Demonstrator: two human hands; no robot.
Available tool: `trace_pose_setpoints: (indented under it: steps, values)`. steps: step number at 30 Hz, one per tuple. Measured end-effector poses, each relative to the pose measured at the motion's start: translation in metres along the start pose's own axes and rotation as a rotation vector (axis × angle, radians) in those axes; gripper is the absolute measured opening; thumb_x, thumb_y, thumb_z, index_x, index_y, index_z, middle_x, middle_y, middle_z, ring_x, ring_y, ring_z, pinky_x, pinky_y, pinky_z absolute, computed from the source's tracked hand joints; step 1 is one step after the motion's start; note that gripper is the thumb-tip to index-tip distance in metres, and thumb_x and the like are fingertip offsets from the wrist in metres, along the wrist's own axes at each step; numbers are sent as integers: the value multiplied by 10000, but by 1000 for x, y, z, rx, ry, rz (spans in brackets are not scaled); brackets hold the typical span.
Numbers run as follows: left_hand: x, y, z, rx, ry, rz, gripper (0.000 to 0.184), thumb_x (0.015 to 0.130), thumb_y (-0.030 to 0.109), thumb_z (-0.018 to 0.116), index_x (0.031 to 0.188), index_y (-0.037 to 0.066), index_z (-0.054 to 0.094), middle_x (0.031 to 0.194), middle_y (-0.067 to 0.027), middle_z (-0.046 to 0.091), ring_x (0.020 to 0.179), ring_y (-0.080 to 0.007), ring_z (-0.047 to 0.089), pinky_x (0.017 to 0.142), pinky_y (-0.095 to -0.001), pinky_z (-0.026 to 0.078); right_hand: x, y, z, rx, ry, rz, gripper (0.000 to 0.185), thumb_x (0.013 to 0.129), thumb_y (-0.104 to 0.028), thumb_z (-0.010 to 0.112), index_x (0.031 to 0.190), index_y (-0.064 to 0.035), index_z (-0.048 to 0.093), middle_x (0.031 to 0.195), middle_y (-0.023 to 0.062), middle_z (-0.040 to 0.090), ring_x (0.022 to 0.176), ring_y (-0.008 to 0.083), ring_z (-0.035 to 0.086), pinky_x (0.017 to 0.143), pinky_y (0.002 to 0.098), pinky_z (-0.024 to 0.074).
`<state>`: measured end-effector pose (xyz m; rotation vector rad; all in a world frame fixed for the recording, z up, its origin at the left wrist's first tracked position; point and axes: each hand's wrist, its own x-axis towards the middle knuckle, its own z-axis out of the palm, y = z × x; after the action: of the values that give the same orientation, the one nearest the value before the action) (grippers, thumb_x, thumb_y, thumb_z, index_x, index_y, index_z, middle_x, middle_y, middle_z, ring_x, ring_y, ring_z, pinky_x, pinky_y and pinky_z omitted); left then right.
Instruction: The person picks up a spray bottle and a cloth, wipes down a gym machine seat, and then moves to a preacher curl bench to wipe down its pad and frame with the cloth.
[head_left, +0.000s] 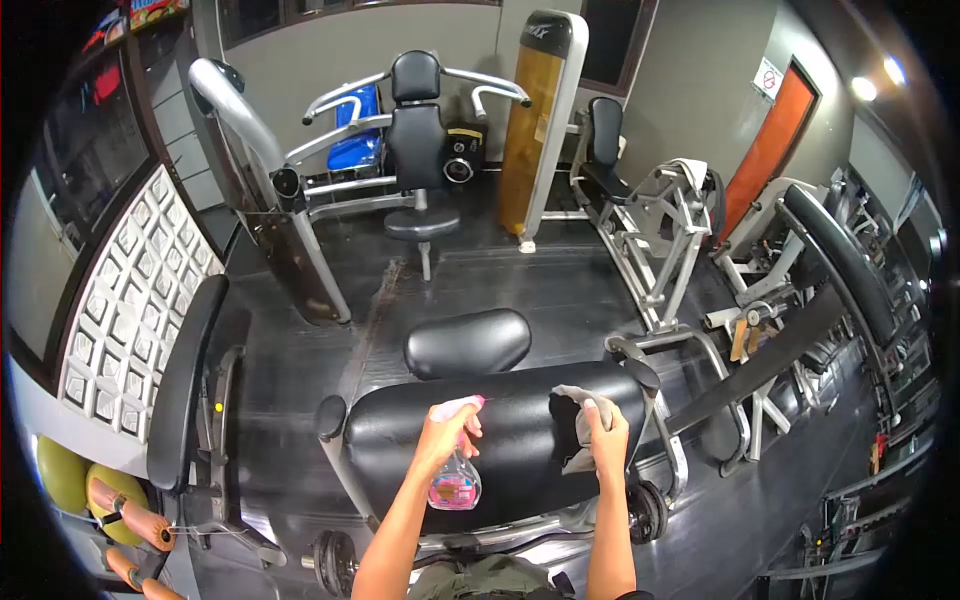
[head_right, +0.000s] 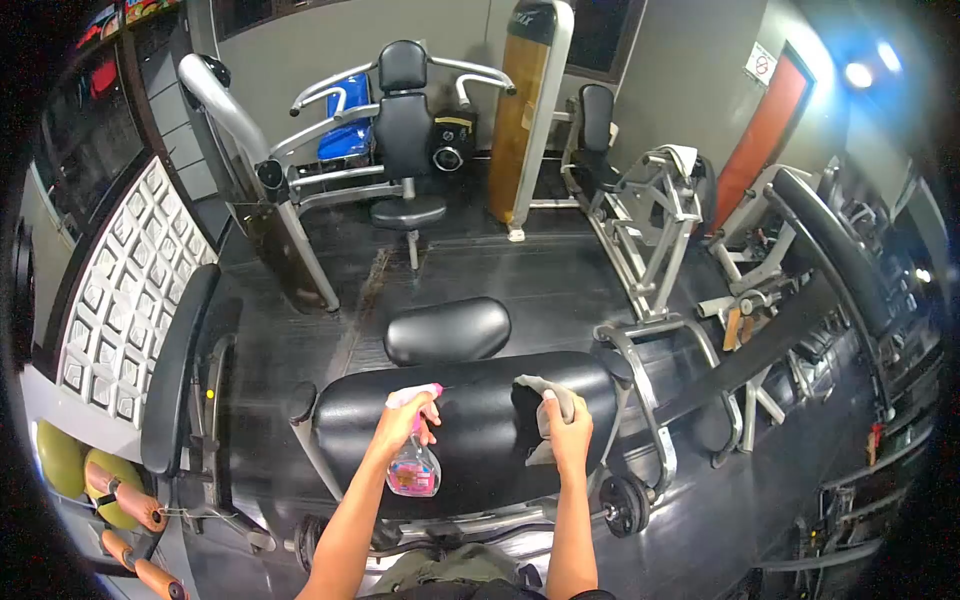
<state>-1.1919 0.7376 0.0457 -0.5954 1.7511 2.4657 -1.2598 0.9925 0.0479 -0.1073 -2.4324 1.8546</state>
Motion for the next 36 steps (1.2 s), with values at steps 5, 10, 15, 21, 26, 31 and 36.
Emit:
trace_pose_setpoints:
  steps: [5,10,15,21,26,31,36]
  values:
    - [6,-3,-6,-32,-117,6,318,911,290,597,1056,10,631,722,-91,609,453,-178,574,416,-302,492,-24,-22,-18,273,-30,125,319,937,-241,625,1139,3,658,1073,66,677,977,148,608,902,290,452]
    - [7,2,-11,-95,-183,-61,321,907,330,610,1003,25,630,727,-95,610,448,-179,577,440,-299,497,-18,-25,-4,-200,-63,-241,317,871,-205,681,1146,-47,678,1058,128,677,998,249,648,894,330,482]
    - [8,1,-13,-128,-243,-71,312,900,350,632,894,39,606,730,-99,615,438,-174,572,468,-320,529,23,-42,51,-634,-97,-425,273,840,-264,705,1055,-96,722,962,142,659,958,336,655,849,389,514]
    - [12,-1,-16,-153,-286,-86,328,894,358,645,908,33,601,740,-106,620,437,-169,563,478,-333,538,49,-39,105,-1062,-363,-386,330,828,-415,672,972,-127,744,990,130,658,934,338,667,819,425,534]
    - [14,0,-20,-173,-346,-123,351,890,378,649,907,32,599,740,-110,620,435,-177,557,494,-345,543,13,-48,85,-842,-485,-500,284,825,-413,676,995,-196,745,984,94,648,928,322,672,807,436,537]
    - [18,-3,-19,-197,-402,-137,315,933,338,603,889,26,587,735,-115,607,436,-192,559,492,-355,544,8,-48,42,-906,-321,-399,250,794,-343,698,1016,-237,743,974,63,642,901,309,668,786,431,536]
    - [18,-6,-18,-177,-371,-111,333,941,330,593,1024,8,597,735,-111,603,446,-185,565,499,-356,549,56,-29,48,-1029,-146,-325,264,779,-367,698,981,-208,757,968,98,667,911,318,671,803,440,534]
